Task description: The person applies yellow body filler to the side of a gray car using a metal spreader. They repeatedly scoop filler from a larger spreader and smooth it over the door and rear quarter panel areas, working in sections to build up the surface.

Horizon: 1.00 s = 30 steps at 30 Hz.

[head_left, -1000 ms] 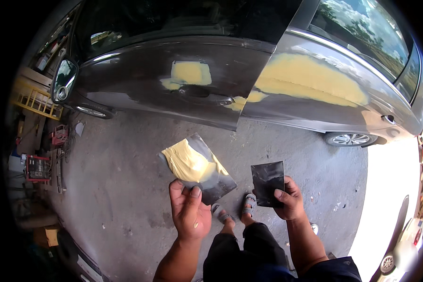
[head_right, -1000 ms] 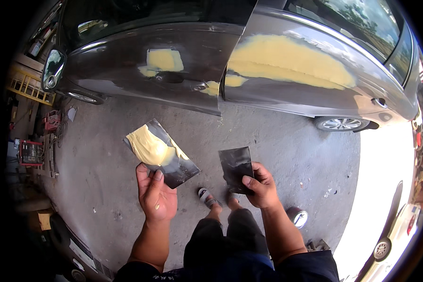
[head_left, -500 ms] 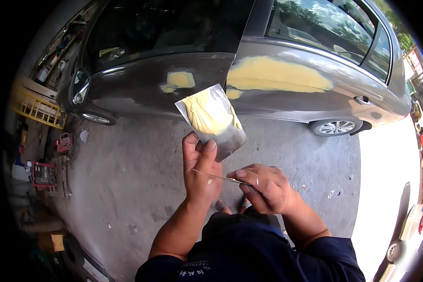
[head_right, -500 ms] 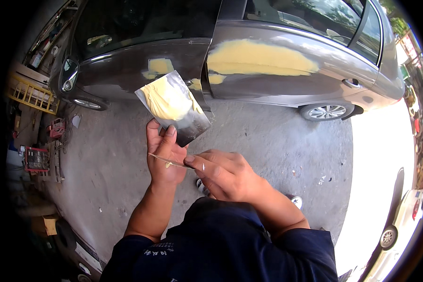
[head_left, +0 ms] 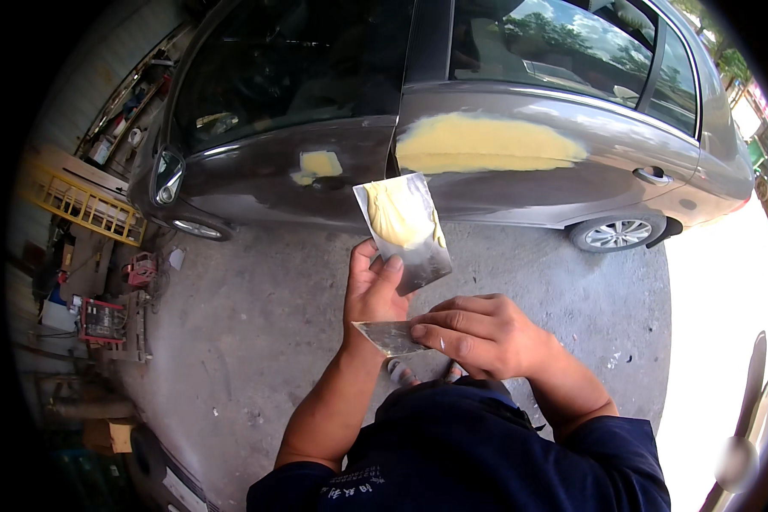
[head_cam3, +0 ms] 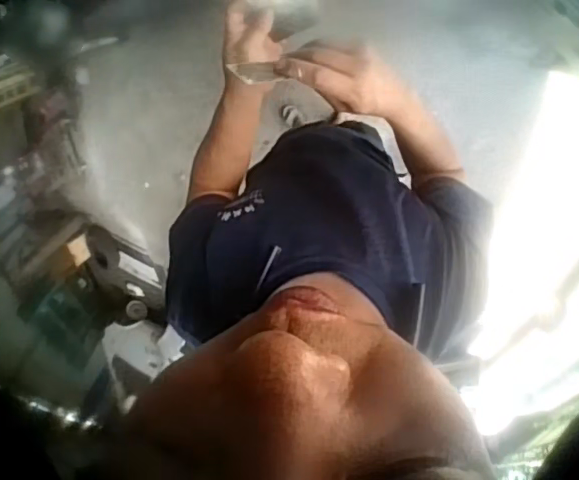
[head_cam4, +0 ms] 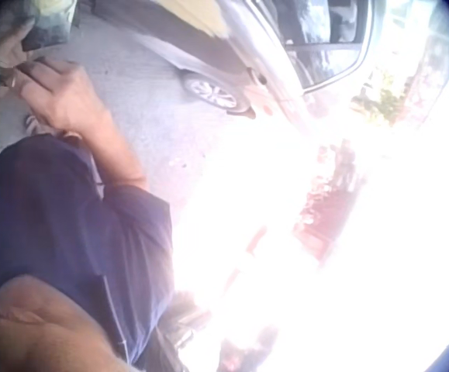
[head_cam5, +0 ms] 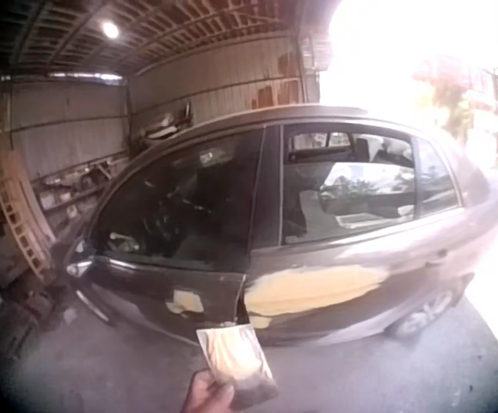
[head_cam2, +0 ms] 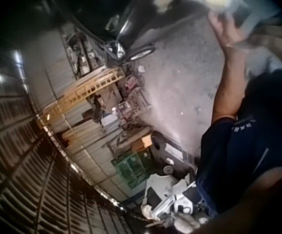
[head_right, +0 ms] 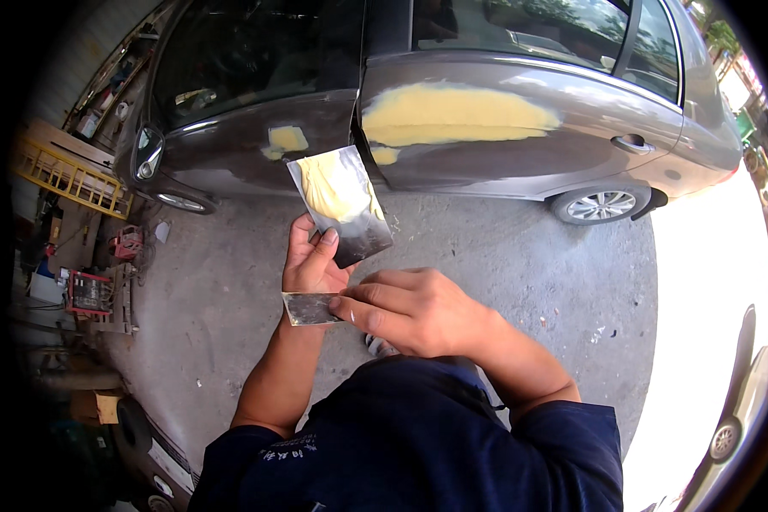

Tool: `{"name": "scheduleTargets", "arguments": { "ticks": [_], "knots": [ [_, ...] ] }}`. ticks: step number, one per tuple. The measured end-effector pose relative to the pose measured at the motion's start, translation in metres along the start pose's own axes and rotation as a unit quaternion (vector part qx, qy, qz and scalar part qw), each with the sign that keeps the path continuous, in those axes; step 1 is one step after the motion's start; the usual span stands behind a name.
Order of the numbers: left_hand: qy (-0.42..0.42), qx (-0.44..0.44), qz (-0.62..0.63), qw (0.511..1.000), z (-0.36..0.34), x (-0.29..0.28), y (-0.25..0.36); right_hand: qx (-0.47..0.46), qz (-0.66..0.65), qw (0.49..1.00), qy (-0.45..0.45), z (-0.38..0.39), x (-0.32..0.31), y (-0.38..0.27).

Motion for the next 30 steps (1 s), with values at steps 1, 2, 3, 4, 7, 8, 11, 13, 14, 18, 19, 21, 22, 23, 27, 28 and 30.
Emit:
{"name": "scheduleTargets", "arguments": {
  "ticks": [1,2,3,4,7,8,11,13,14,18,19,21,22,23,27,28,30],
  "knots": [
    [0.003,0.002,-0.008,1.000,0.000,0.002,-0.001,-0.004,-0.016,1.000,-0.014,0.004,-0.002,-0.001],
    [0.003,0.011,-0.004,1.000,0.000,0.004,-0.001,-0.007,-0.031,0.999,-0.028,0.009,-0.004,-0.002],
    [0.001,0.020,0.000,1.000,-0.001,0.007,0.000,0.029,-0.046,0.998,0.030,0.016,-0.010,0.000],
    [0.000,0.030,0.004,1.000,-0.002,0.009,0.001,0.064,-0.061,0.992,0.089,0.025,-0.017,0.002],
    [-0.019,0.097,-0.034,0.995,-0.004,0.011,0.007,0.232,-0.245,0.908,0.249,0.059,-0.025,0.015],
    [-0.021,0.118,-0.044,0.992,-0.004,0.012,0.009,0.240,-0.362,0.843,0.317,0.063,-0.022,0.020],
    [-0.023,0.172,-0.078,0.982,0.002,0.022,0.018,0.258,-0.422,0.838,0.232,0.082,0.004,0.034],
    [-0.049,0.187,-0.077,0.978,0.000,0.035,0.010,0.287,-0.425,0.825,0.238,0.082,0.008,0.033],
    [-0.067,0.183,-0.065,0.979,0.000,0.043,0.008,0.303,-0.409,0.830,0.228,0.084,0.008,0.035],
    [-0.155,0.158,-0.143,0.965,0.006,0.048,0.011,0.308,-0.450,0.812,0.207,0.081,0.004,0.046],
    [-0.173,0.135,-0.190,0.957,0.009,0.043,0.014,0.316,-0.449,0.813,0.193,0.080,0.002,0.047],
    [-0.160,0.121,-0.278,0.939,0.010,0.047,0.016,0.324,-0.441,0.816,0.187,0.077,-0.003,0.048],
    [-0.166,0.115,-0.347,0.916,0.011,0.050,0.020,0.329,-0.437,0.817,0.184,0.076,-0.004,0.050],
    [-0.171,0.108,-0.414,0.887,0.012,0.049,0.027,0.327,-0.447,0.811,0.189,0.075,-0.004,0.051],
    [-0.149,0.093,-0.511,0.842,0.011,0.051,0.041,0.311,-0.485,0.791,0.204,0.071,-0.001,0.053],
    [-0.144,0.086,-0.506,0.846,0.011,0.050,0.041,0.304,-0.494,0.788,0.207,0.069,0.000,0.055],
    [-0.144,0.072,-0.514,0.842,0.015,0.049,0.031,0.273,-0.515,0.780,0.227,0.065,0.001,0.058]
  ]
}}
Point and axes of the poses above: each hand's wrist, its own z-axis away from the middle knuckle, its own x-axis out of the palm, y = z × x, the point moved 3 cm from there along -z, towards the middle knuckle, and after that the axes turned 13 degrees about -y, right-handed, at the moved point
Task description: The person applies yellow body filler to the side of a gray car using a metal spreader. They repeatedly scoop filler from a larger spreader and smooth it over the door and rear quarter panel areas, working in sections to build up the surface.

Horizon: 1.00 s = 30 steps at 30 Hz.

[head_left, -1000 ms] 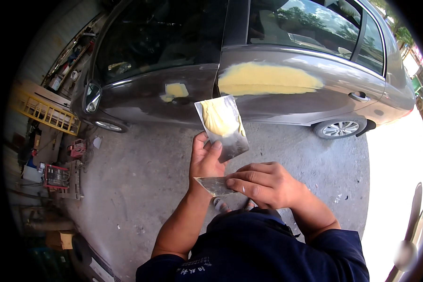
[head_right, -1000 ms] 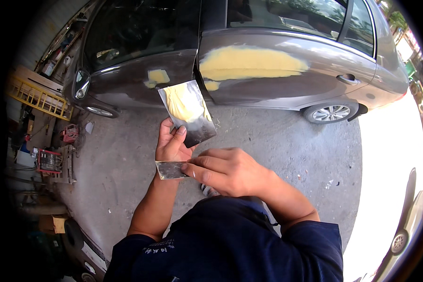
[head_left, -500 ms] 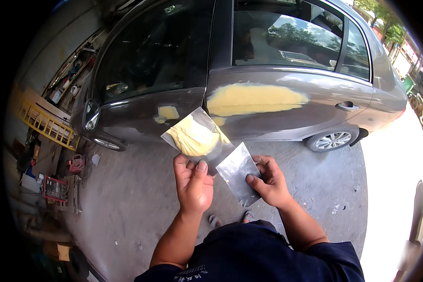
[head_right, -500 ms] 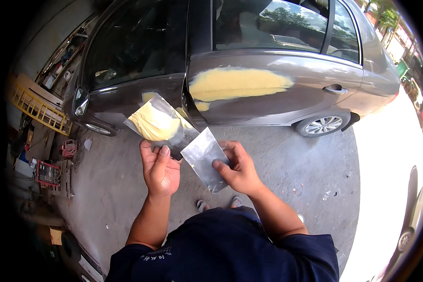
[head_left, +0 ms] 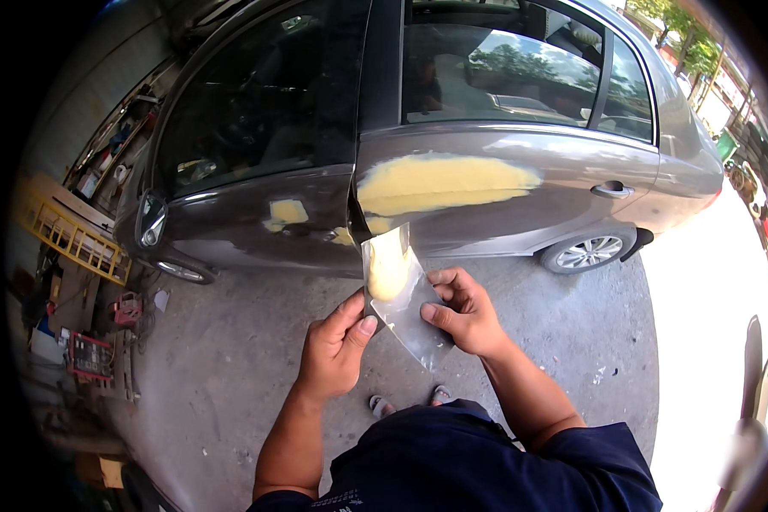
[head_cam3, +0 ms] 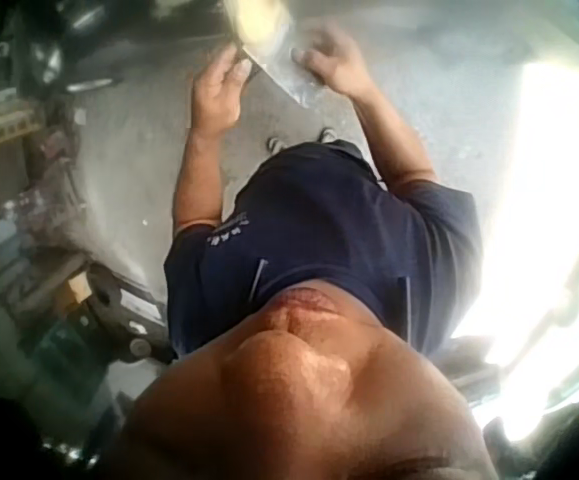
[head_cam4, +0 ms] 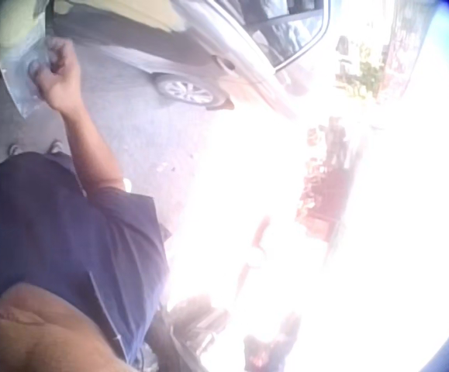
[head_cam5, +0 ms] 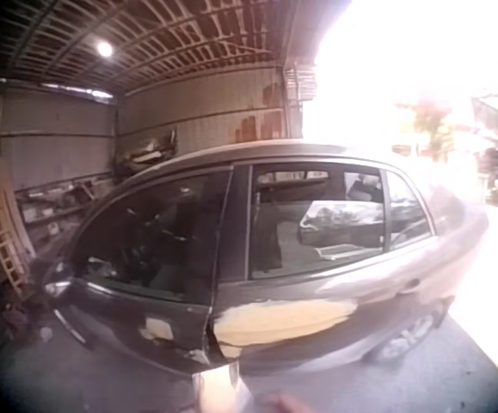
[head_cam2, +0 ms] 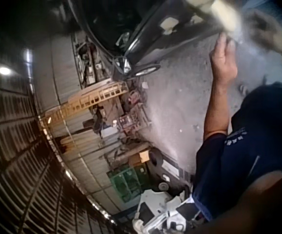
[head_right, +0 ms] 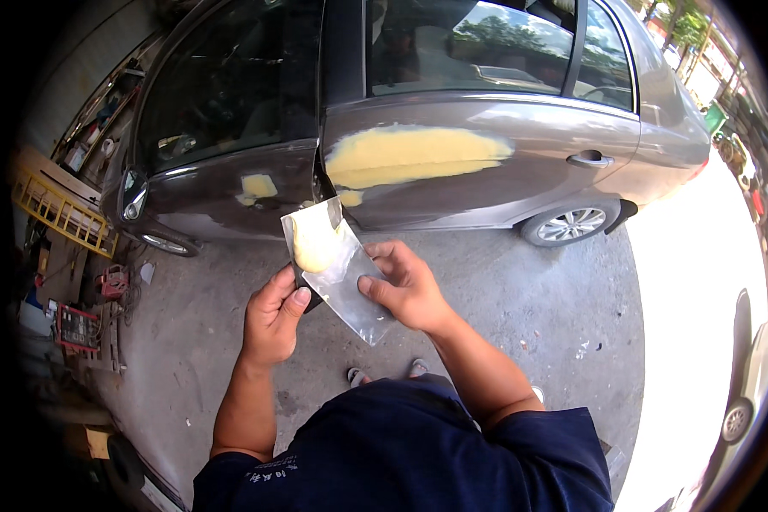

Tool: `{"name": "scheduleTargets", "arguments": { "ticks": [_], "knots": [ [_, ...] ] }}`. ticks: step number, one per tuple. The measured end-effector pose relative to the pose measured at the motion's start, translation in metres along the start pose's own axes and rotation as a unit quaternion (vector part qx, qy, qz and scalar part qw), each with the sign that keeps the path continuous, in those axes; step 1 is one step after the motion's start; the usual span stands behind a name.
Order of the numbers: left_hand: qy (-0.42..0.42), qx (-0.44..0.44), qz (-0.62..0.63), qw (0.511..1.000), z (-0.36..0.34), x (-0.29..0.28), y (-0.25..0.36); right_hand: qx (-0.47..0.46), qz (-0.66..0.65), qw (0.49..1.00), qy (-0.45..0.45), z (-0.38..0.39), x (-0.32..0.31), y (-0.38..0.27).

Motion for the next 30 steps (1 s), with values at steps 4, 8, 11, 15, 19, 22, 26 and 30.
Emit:
{"name": "scheduleTargets", "arguments": {
  "ticks": [4,8,11,15,19,22,26,30],
  "knots": [
    [0.011,0.030,-0.154,0.988,0.010,0.005,-0.008,-0.040,-0.006,0.999,0.010,-0.009,0.001,-0.007],
    [-0.052,0.072,-0.218,0.972,0.010,-0.003,-0.025,-0.063,-0.010,0.998,-0.027,-0.022,-0.006,-0.043],
    [0.013,-0.051,0.120,0.991,0.024,-0.014,-0.064,-0.184,0.125,0.973,-0.054,-0.020,-0.004,-0.068],
    [-0.007,0.026,0.352,0.936,0.025,-0.012,-0.068,-0.192,0.352,0.869,-0.290,-0.030,0.036,-0.093],
    [-0.027,0.003,0.354,0.935,0.023,-0.015,-0.068,-0.191,0.428,0.841,-0.269,-0.032,0.027,-0.076],
    [-0.040,-0.014,0.342,0.939,0.026,-0.016,-0.077,-0.156,0.456,0.836,-0.262,-0.033,0.014,-0.069],
    [-0.010,0.026,0.408,0.913,0.027,-0.011,-0.076,-0.113,0.465,0.851,-0.214,-0.029,-0.010,-0.054],
    [0.078,0.025,0.497,0.864,0.009,-0.002,-0.056,-0.086,0.109,0.990,0.010,-0.002,-0.046,-0.006]
  ]
}}
Point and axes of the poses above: each hand's wrist, its own z-axis away from the middle knuckle, its own x-axis out of the palm, y = z × x, the point moved 3 cm from there along -z, towards the middle knuckle, and after that the axes turned 13 degrees about -y, right-handed, at the moved point
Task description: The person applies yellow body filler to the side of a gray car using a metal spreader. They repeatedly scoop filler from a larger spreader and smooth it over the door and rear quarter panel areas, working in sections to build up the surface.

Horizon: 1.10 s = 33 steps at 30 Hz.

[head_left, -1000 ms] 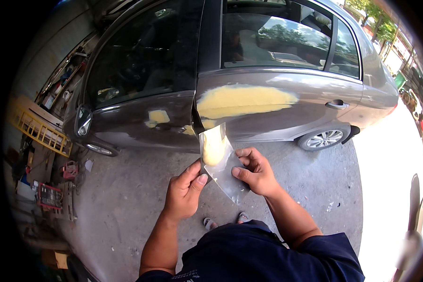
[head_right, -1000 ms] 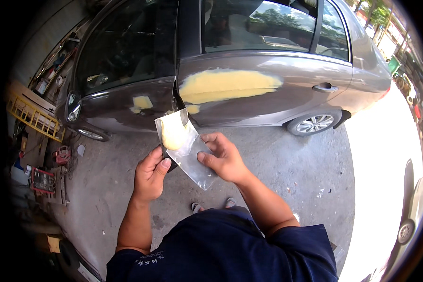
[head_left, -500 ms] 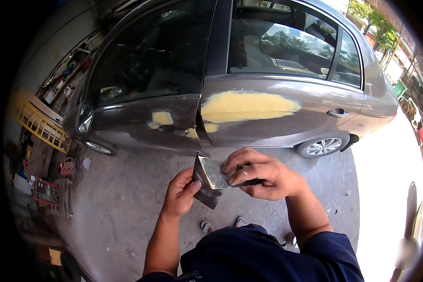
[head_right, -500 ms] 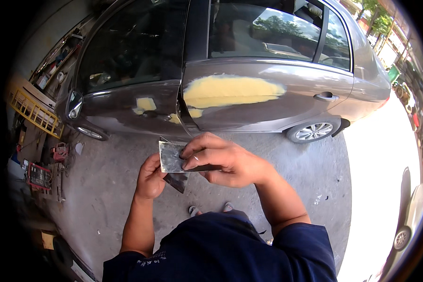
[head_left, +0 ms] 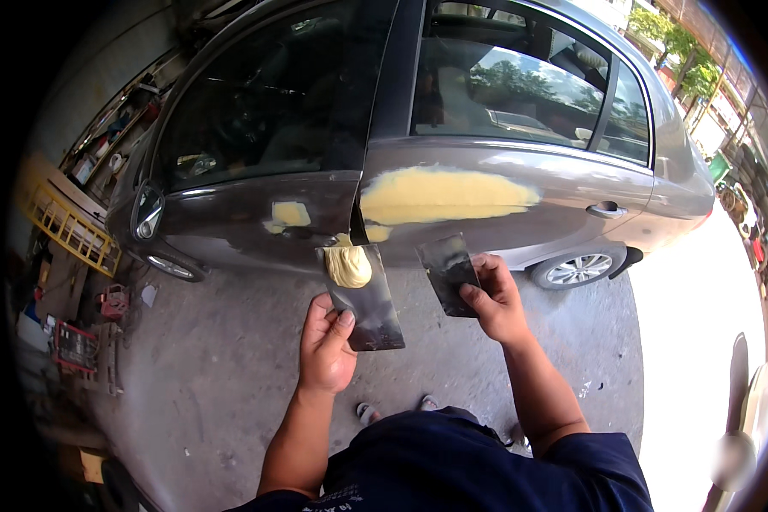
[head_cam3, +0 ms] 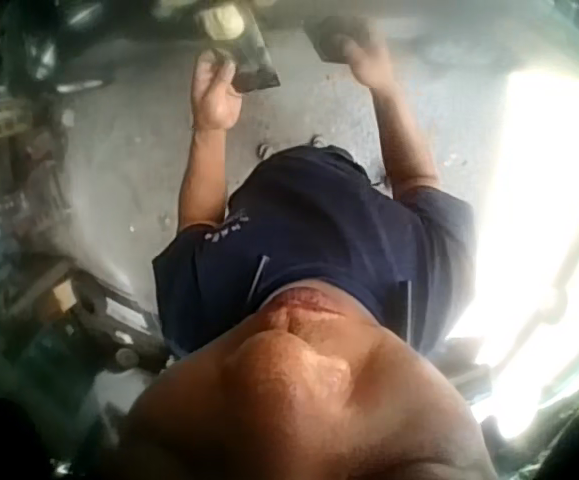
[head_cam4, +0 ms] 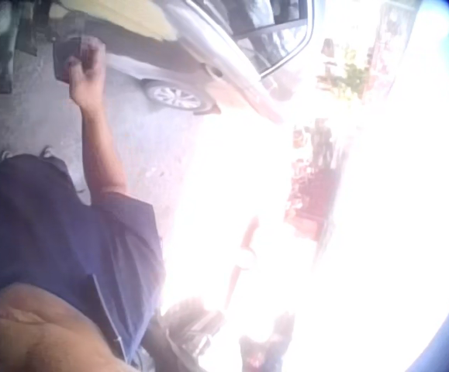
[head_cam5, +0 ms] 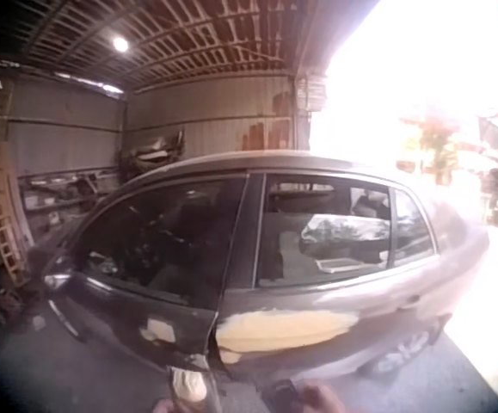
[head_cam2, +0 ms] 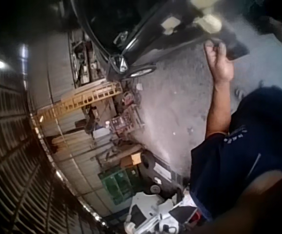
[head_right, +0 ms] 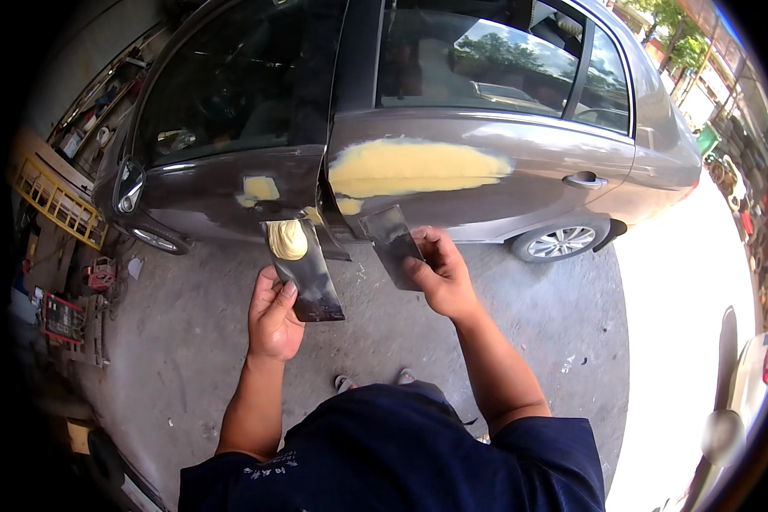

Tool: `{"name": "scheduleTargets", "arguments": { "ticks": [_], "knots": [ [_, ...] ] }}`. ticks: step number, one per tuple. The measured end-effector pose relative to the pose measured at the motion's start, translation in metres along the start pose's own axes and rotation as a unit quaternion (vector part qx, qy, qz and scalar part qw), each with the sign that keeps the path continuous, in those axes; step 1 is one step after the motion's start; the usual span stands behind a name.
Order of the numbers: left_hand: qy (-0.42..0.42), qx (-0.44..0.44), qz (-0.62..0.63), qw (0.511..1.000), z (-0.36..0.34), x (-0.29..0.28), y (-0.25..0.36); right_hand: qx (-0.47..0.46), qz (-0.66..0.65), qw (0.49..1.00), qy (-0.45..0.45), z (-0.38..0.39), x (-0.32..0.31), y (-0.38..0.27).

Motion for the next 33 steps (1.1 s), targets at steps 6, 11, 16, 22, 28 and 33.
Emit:
{"name": "scheduleTargets", "arguments": {
  "ticks": [6,11,16,22,28,33],
  "knots": [
    [0.139,-0.001,-0.011,0.990,0.019,0.022,-0.047,-0.146,-0.085,0.980,0.102,0.003,0.055,0.011],
    [0.144,0.074,-0.098,0.982,0.012,0.019,-0.026,-0.122,0.243,0.961,-0.058,0.018,0.071,0.000],
    [0.127,0.067,-0.096,0.985,0.007,0.019,-0.010,-0.007,0.321,0.942,-0.096,0.036,0.032,0.021],
    [0.116,-0.104,0.082,0.984,0.011,0.016,-0.022,0.145,-0.059,0.975,-0.157,0.043,0.033,0.016],
    [0.061,-0.103,0.045,0.992,0.008,0.030,-0.035,0.202,-0.070,0.976,-0.045,0.019,0.003,0.036],
    [0.065,-0.032,-0.019,0.997,0.005,0.027,-0.033,0.179,0.095,0.976,0.077,0.038,-0.014,0.036]
  ]
}}
Point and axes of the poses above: each hand's wrist, its own z-axis away from the middle knuckle, its own x-axis out of the palm, y = z × x, the point moved 3 cm from there along -z, towards the middle knuckle, and after that the axes turned 13 degrees about -y, right-handed, at the moved point
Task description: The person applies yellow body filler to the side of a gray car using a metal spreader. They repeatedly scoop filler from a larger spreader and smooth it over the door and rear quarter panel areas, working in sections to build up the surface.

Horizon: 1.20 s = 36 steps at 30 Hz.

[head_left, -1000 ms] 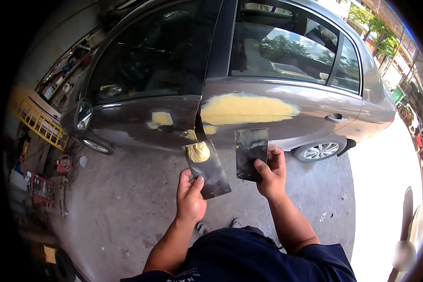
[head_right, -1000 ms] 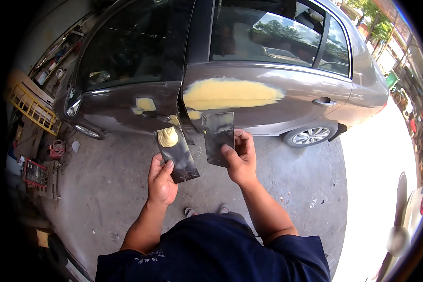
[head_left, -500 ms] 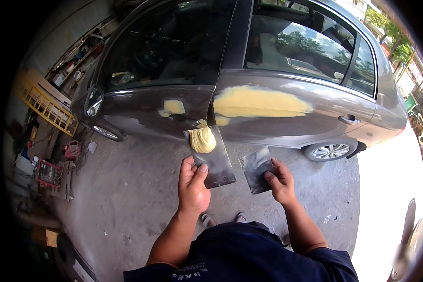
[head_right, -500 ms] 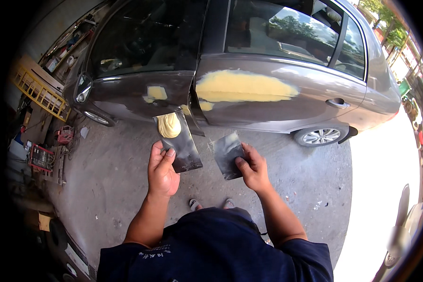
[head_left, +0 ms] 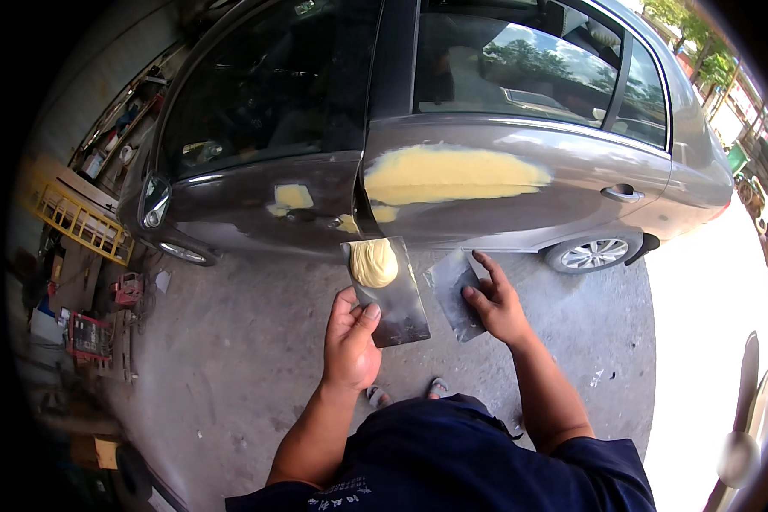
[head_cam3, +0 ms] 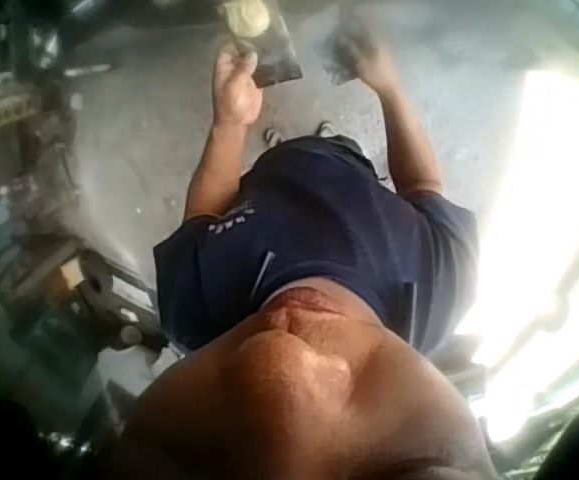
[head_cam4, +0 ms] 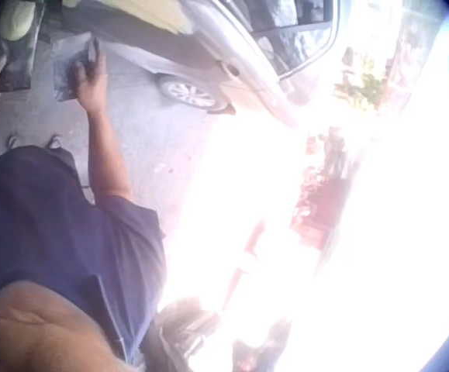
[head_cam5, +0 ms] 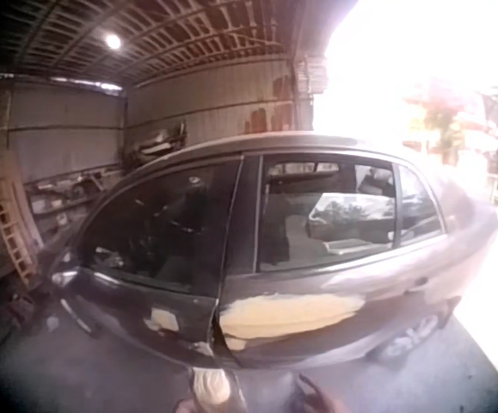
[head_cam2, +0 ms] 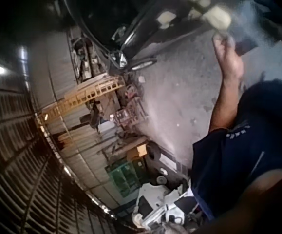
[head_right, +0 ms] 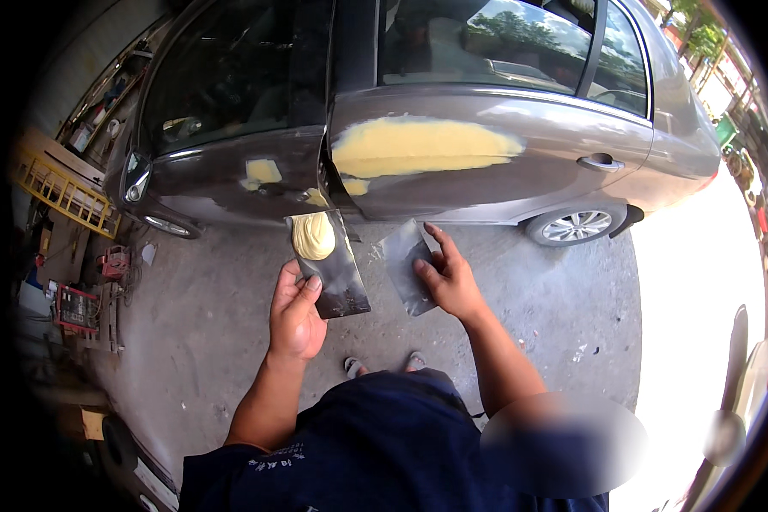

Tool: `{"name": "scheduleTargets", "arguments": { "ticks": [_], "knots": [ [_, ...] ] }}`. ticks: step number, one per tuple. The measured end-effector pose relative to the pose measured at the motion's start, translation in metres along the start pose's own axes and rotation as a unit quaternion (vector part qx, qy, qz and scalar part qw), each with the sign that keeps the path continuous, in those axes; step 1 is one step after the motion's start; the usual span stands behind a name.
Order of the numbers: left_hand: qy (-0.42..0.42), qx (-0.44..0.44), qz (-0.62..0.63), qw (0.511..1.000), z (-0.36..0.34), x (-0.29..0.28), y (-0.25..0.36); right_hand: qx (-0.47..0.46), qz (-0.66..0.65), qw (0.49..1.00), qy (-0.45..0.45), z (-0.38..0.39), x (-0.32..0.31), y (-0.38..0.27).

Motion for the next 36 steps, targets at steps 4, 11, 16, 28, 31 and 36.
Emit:
{"name": "scheduleTargets", "arguments": {
  "ticks": [4,11,16,28,31,36],
  "knots": [
    [0.043,-0.002,-0.030,0.999,0.000,-0.013,-0.015,-0.020,0.097,0.992,-0.077,0.016,0.011,0.005],
    [0.021,-0.042,-0.120,0.992,0.001,-0.017,-0.033,0.105,-0.093,0.980,-0.140,0.017,0.059,0.018],
    [-0.017,-0.045,-0.431,0.901,-0.012,-0.057,-0.014,0.071,-0.092,0.992,-0.046,0.020,0.051,0.040],
    [-0.071,0.001,-0.837,0.543,-0.167,-0.356,-0.009,0.105,-0.072,0.934,0.334,0.077,0.078,0.075],
    [-0.108,-0.050,-0.812,0.572,-0.188,-0.391,-0.017,0.121,-0.088,0.909,0.390,0.098,0.105,0.089],
    [-0.137,0.015,-0.787,0.602,-0.209,-0.394,-0.017,0.156,-0.079,0.870,0.460,0.130,0.142,0.092]
  ]
}}
Point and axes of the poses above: each hand's wrist, its own z-axis away from the middle knuckle, its own x-axis out of the palm, y = z × x, the point moved 3 cm from there along -z, towards the middle knuckle, and after that the axes turned 13 degrees about -y, right-handed, at the moved point
